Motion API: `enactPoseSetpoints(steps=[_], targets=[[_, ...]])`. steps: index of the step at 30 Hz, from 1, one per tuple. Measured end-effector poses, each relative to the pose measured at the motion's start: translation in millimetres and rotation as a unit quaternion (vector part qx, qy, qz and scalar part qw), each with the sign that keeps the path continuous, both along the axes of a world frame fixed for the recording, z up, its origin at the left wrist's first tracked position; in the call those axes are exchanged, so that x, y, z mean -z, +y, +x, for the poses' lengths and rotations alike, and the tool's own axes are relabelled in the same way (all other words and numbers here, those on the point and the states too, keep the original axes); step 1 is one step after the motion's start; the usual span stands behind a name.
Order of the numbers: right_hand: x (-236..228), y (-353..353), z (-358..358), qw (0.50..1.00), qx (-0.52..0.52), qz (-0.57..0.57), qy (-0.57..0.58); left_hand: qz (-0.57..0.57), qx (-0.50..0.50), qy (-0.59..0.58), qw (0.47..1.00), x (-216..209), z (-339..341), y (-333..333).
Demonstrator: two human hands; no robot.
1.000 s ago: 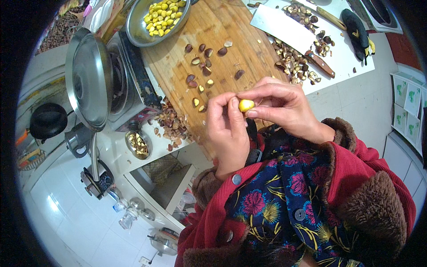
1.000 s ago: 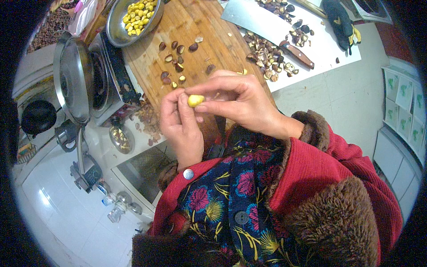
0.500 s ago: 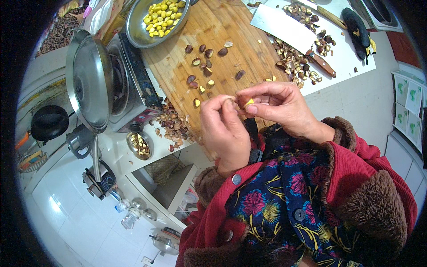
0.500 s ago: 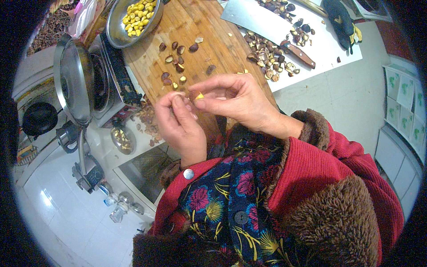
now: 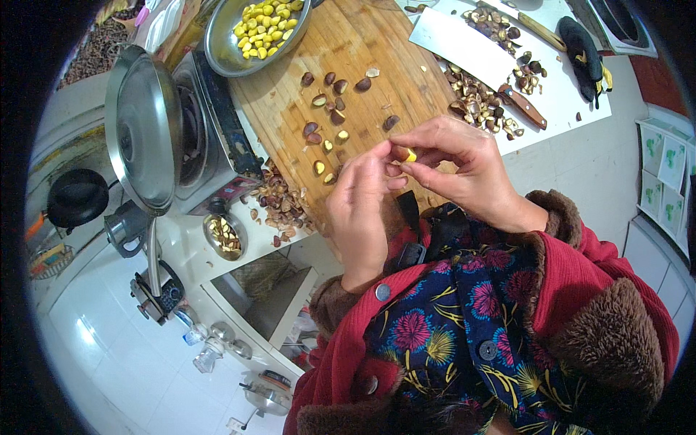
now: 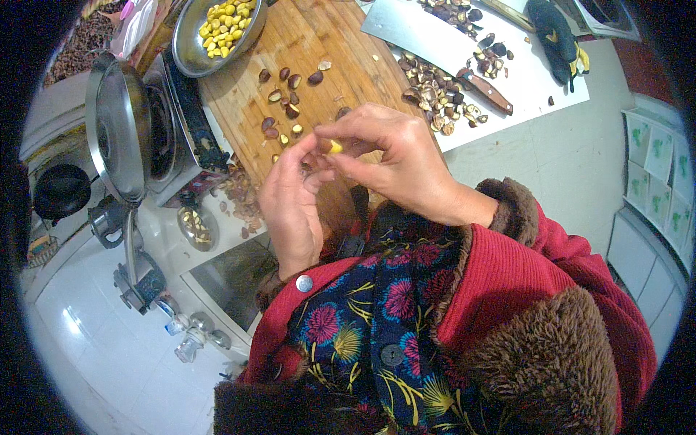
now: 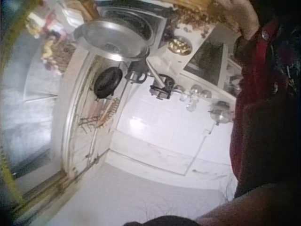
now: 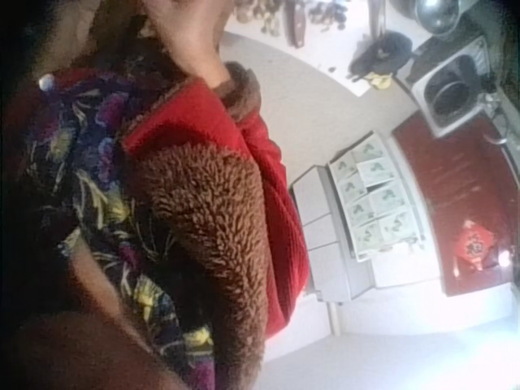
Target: The person peels cooked chestnuts by hand, removing the outer shell and inner skin. They occasionally use a knife to assist with splitting or removing stubborn pieces, placing peeled chestnuts into a metal bowl.
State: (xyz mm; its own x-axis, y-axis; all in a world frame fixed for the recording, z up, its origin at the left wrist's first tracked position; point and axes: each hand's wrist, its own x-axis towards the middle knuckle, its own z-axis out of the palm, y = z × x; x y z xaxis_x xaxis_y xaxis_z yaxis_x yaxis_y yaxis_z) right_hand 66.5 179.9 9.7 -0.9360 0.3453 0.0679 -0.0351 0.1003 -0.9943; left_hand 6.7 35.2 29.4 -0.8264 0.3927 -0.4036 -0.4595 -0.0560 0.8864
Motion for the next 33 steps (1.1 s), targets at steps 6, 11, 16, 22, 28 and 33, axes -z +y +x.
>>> enactPoseSetpoints(steps=[6, 11, 16, 22, 28, 33], targets=[[2.2, 4.5, 0.1, 0.991, -0.026, 0.132, 0.016, -0.044, 0.011, 0.075, 0.996, 11.2, 7.3, 4.5], [-3.0, 2.5, 4.2, 0.996, -0.042, -0.006, -0.072, -0.140, 0.017, 0.148, 0.979, 6.0, 10.4, 9.0], [-2.9, 1.1, 2.8, 0.977, -0.055, -0.186, -0.087, -0.126, -0.016, 0.136, 0.983, 2.9, 10.6, 13.2], [10.2, -1.1, 1.6, 0.864, -0.040, -0.487, -0.120, -0.038, -0.044, 0.040, 0.998, 6.9, -0.2, 7.0], [10.4, 2.4, -5.3, 0.785, -0.048, -0.602, -0.139, -0.015, -0.094, 0.005, 0.995, 5.1, -8.8, -4.4], [33.8, 12.5, -17.7, 0.799, -0.063, -0.568, -0.189, -0.170, -0.131, 0.116, 0.970, 37.7, -28.8, -58.4]])
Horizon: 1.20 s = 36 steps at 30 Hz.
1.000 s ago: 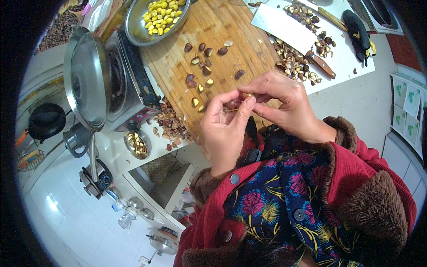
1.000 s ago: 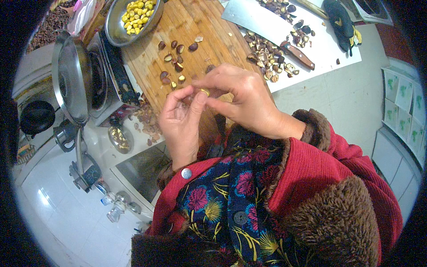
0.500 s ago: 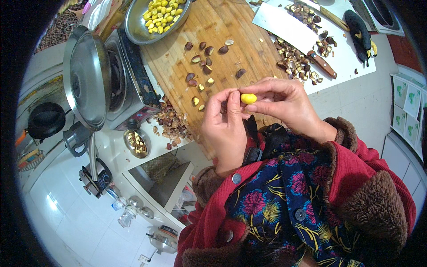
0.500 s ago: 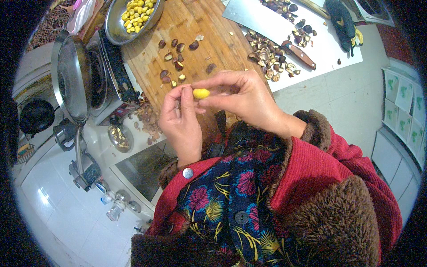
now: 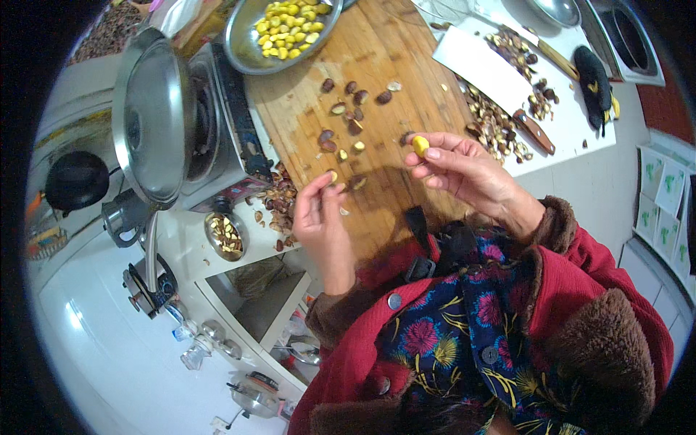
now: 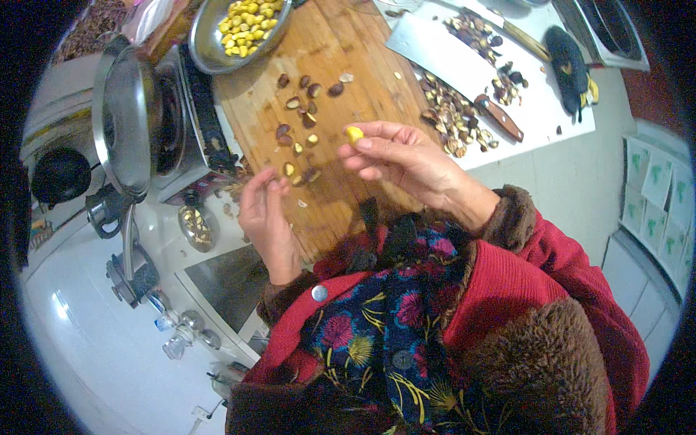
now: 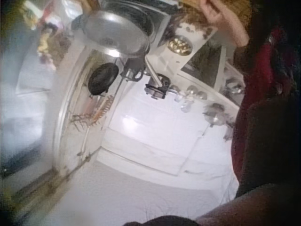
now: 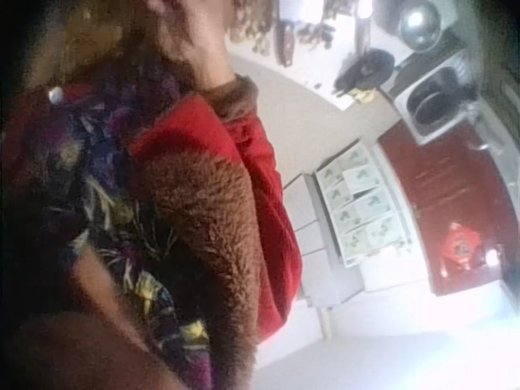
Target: The person peels cooked chestnuts by hand, removing the outer shell and inner skin. They occasionally use a knife to assist with splitting or removing stubborn pieces, placing peeled chestnuts into a metal bowl.
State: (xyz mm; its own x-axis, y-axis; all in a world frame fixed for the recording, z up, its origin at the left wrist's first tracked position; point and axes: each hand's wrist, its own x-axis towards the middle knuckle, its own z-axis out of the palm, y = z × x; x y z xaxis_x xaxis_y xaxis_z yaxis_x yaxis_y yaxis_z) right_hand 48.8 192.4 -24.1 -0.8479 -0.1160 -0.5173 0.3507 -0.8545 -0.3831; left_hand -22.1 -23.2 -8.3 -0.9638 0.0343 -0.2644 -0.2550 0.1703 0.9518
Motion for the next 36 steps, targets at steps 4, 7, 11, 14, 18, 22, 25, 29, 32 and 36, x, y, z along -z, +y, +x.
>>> enactPoseSetpoints(steps=[4, 7, 11, 14, 18, 22, 25, 29, 32, 36], targets=[[24.2, 21.6, -83.5, 0.954, -0.084, 0.273, 0.093, -0.355, 0.042, 0.219, 0.908, 58.7, -28.2, -72.2], [36.2, 29.4, -172.7, 0.902, -0.088, 0.393, 0.157, -0.490, 0.084, 0.309, 0.810, 82.5, -41.5, -91.4], [23.4, 24.0, -227.3, 0.920, -0.033, 0.362, 0.144, -0.411, 0.098, 0.364, 0.830, 73.5, -66.3, -28.7], [24.2, 21.8, -203.2, 0.906, -0.012, 0.381, 0.186, -0.314, 0.166, 0.367, 0.860, 81.1, -93.9, 22.2], [26.6, 9.9, -108.7, 0.874, -0.127, 0.447, 0.143, -0.321, 0.229, 0.363, 0.845, 105.7, -118.6, 34.7], [33.8, 0.3, -46.9, 0.865, -0.079, 0.481, 0.121, -0.083, 0.143, 0.071, 0.984, 73.7, -105.9, 37.6], [-2.7, -12.1, -29.8, 0.841, -0.011, 0.517, 0.161, 0.118, 0.158, -0.038, 0.980, 8.8, -49.6, 59.9], [-20.3, -5.8, -17.5, 0.672, 0.010, 0.695, 0.254, 0.161, 0.138, -0.046, 0.976, -13.1, -6.1, 69.0], [-25.6, -2.8, -4.5, 0.615, 0.025, 0.740, 0.273, 0.154, 0.153, -0.047, 0.975, -19.8, 7.9, 70.5], [-29.6, 0.8, 8.8, 0.659, 0.037, 0.705, 0.260, 0.143, 0.169, -0.086, 0.972, -30.7, 17.4, 68.1]])
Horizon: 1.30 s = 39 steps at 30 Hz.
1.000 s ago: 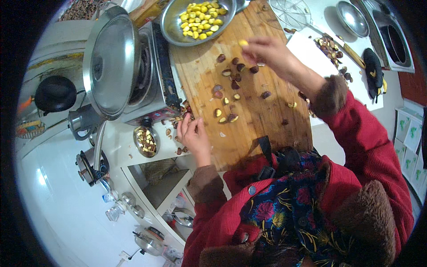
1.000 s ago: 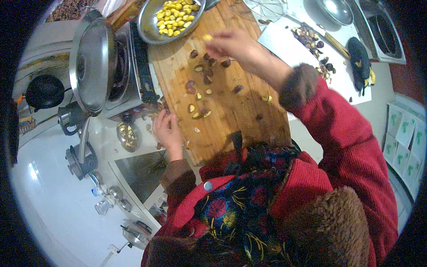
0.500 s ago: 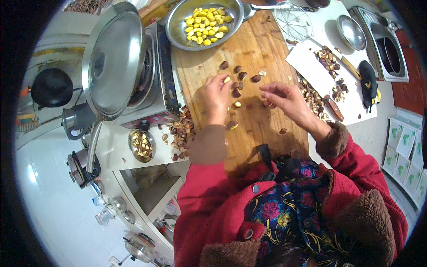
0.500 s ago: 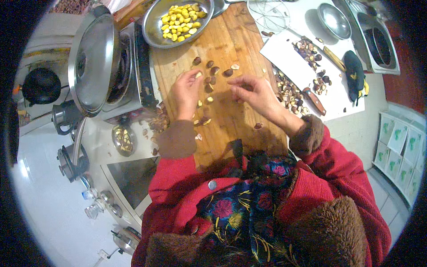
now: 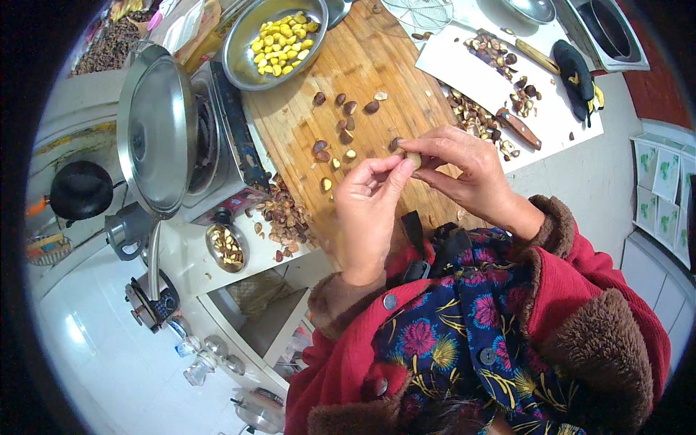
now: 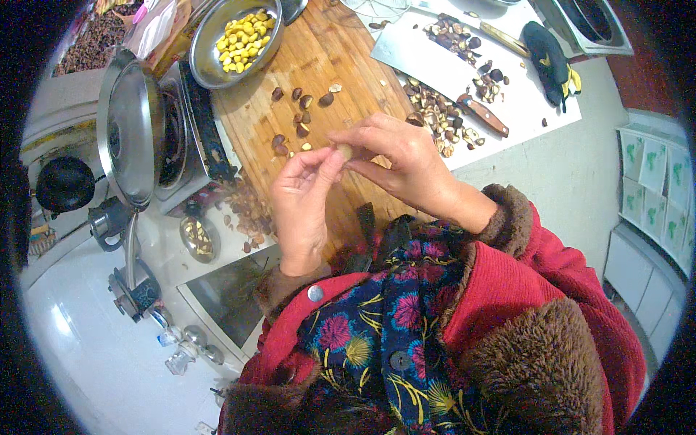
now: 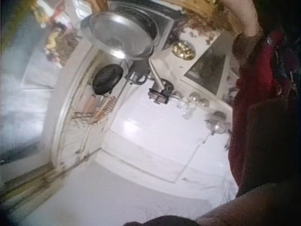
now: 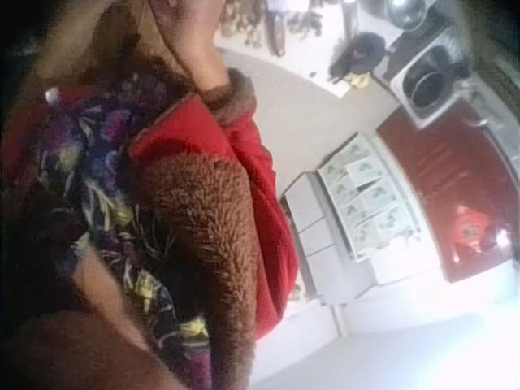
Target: The person peels cooked chestnuts by hand, removing the outer shell and inner skin. They occasionally use a knife to assist with splitting or removing stubborn pieces, placing peeled chestnuts into a metal bowl.
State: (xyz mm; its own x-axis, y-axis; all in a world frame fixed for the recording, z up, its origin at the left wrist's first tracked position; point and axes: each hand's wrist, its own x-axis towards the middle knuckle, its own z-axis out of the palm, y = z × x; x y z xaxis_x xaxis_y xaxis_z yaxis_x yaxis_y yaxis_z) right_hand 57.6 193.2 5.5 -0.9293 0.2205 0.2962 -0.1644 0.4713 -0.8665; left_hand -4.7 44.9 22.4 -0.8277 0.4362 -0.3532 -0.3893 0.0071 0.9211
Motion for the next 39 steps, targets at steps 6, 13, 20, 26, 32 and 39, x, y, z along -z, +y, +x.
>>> enactPoseSetpoints(steps=[6, 13, 20, 26, 32, 39], targets=[[-7.9, -1.0, 10.7, 1.000, 0.018, 0.023, 0.001, -0.028, 0.024, 0.016, 0.999, -3.5, 9.0, -1.5], [-7.6, -1.5, 17.1, 0.999, 0.019, -0.038, -0.032, -0.031, 0.049, -0.021, 0.998, -9.5, 7.4, -3.9], [-9.8, -1.4, 21.0, 0.999, -0.002, 0.013, -0.029, -0.043, 0.060, -0.007, 0.997, -1.3, 12.0, -9.9], [-17.1, -4.6, 18.2, 0.995, -0.058, 0.076, -0.004, -0.077, 0.099, 0.013, 0.992, 0.7, 7.9, -19.1], [-28.7, -13.6, 16.9, 0.996, -0.066, 0.060, -0.013, -0.041, 0.086, 0.050, 0.994, 1.1, 11.1, -23.6], [-25.8, -14.8, 18.3, 0.993, -0.064, -0.077, -0.063, 0.013, 0.002, 0.013, 1.000, 2.4, 21.3, -24.2]])
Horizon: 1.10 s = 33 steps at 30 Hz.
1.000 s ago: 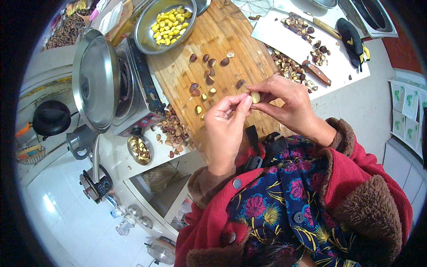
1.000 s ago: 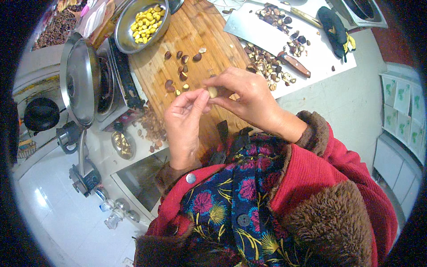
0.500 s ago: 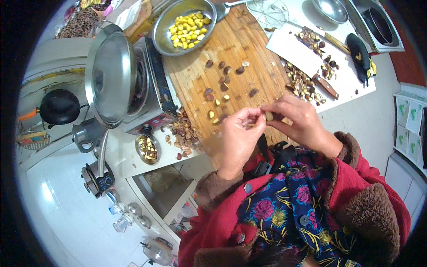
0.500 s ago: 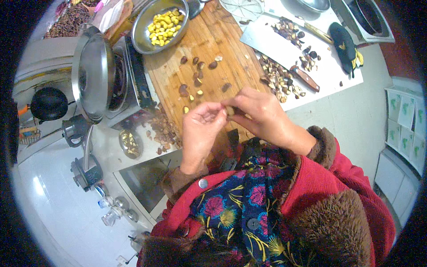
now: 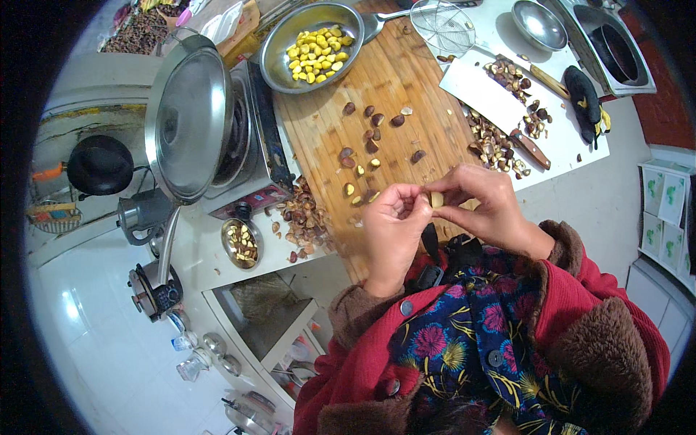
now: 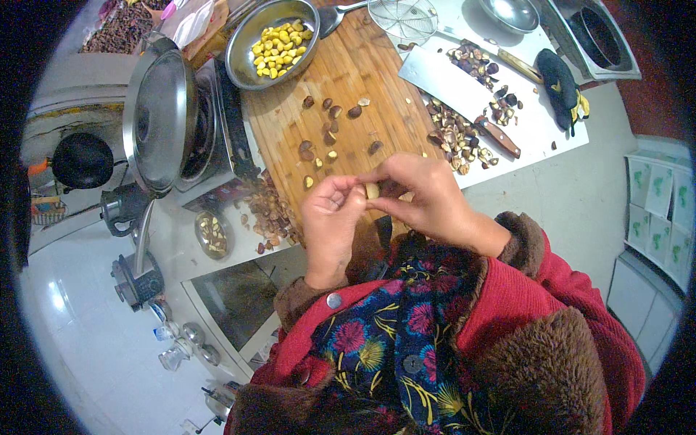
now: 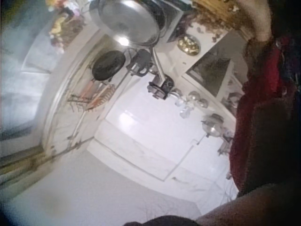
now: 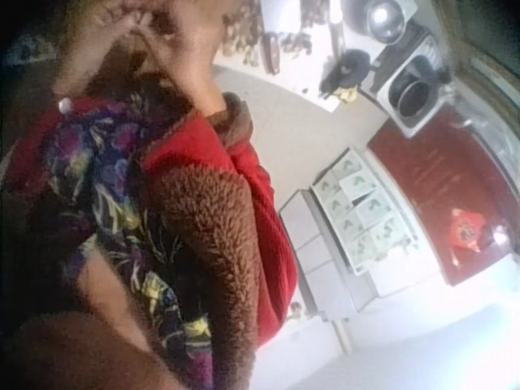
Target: The person peels cooked chestnuts by hand, removing the outer shell and inner skin. They occasionally use a knife to assist with splitting or removing stubborn pieces, placing peeled chestnuts into a metal bowl.
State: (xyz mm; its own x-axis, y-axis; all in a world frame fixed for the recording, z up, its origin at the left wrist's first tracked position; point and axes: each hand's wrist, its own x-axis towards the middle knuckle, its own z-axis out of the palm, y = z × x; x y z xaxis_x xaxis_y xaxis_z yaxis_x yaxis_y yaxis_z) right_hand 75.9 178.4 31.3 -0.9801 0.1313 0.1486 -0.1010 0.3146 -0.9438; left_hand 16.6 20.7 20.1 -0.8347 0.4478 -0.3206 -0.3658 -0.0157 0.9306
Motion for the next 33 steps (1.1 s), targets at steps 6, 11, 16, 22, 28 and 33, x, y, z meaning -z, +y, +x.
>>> enactPoseSetpoints(steps=[6, 11, 16, 22, 28, 33], targets=[[12.0, -9.5, 5.5, 0.927, 0.032, -0.362, -0.098, 0.051, -0.023, -0.083, 0.995, -10.1, -1.1, -3.8], [13.0, -8.2, 7.9, 0.835, 0.047, -0.531, -0.141, 0.082, -0.028, -0.125, 0.988, -14.4, -2.1, 0.0], [21.8, -1.2, 5.8, 0.682, 0.081, -0.702, -0.189, 0.217, 0.072, -0.203, 0.952, 4.2, -2.6, -3.5], [12.4, 10.8, 4.8, 0.783, 0.111, -0.589, -0.167, -0.131, 0.236, 0.235, 0.934, -6.2, 1.4, -1.2], [11.0, 10.5, 8.5, 0.875, 0.085, -0.445, -0.170, -0.068, -0.013, 0.125, 0.990, -18.9, 1.1, 11.2], [4.1, 3.4, 9.0, 0.917, 0.057, -0.366, -0.145, -0.036, 0.025, 0.171, 0.984, -8.7, -2.0, 7.8]])
